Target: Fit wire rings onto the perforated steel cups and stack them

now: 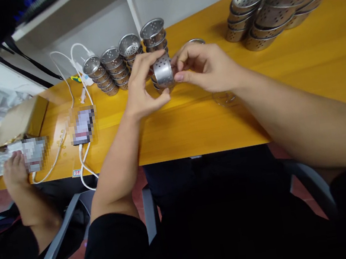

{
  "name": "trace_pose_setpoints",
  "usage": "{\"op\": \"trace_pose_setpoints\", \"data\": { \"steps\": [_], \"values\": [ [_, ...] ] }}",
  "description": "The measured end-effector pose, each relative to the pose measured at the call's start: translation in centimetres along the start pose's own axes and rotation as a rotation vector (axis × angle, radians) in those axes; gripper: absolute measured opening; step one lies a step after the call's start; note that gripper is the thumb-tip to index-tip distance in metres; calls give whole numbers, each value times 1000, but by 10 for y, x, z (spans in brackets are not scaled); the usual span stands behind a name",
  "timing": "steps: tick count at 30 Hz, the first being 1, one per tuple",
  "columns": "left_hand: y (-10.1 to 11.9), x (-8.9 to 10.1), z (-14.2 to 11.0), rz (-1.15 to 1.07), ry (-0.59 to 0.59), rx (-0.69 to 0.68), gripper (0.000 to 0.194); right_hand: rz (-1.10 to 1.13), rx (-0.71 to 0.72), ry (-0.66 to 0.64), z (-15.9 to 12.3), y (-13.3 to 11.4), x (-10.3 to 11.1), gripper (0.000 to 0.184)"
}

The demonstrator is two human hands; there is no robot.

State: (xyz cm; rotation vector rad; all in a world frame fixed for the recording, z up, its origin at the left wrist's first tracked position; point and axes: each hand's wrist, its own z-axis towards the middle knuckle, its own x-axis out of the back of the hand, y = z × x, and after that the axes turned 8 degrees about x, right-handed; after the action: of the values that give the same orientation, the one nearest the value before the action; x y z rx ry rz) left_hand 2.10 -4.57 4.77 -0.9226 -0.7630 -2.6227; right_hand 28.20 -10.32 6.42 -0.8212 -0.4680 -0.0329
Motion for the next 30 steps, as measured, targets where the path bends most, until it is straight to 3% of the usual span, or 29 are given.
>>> {"op": "trace_pose_setpoints", "data": {
  "steps": [5, 9, 14, 16, 19, 21, 23, 26, 30],
  "values": [
    [-4, -1, -2, -14, -13, -7, 87, 29, 24, 29, 0, 5, 4, 75],
    [-8, -1, -3, -11, -25, 8, 90, -42, 84, 23, -1, -1, 6, 59],
    [-22, 4, -3, -1, 57, 32, 93, -266, 131, 199, -3, -3, 13, 50],
    [-36, 3, -3, 9, 138, 83, 96, -360, 76, 123, -4, 12, 21, 47],
    [-64, -4, -2, -66, 301, 173, 102, -511, -28, -184, -9, 49, 37, 47],
    [-82, -12, -3, -137, 329, 180, 101, -591, -115, -343, -12, 74, 45, 49],
    [-94, -19, -5, -165, 298, 182, 98, -610, -153, -394, -15, 87, 48, 51],
    [-92, -25, -7, -142, 207, 207, 95, -569, -87, -265, -15, 79, 40, 52],
    [-77, -31, -6, -142, 168, 249, 93, -465, 32, -76, -9, 37, 20, 64]
  ]
}}
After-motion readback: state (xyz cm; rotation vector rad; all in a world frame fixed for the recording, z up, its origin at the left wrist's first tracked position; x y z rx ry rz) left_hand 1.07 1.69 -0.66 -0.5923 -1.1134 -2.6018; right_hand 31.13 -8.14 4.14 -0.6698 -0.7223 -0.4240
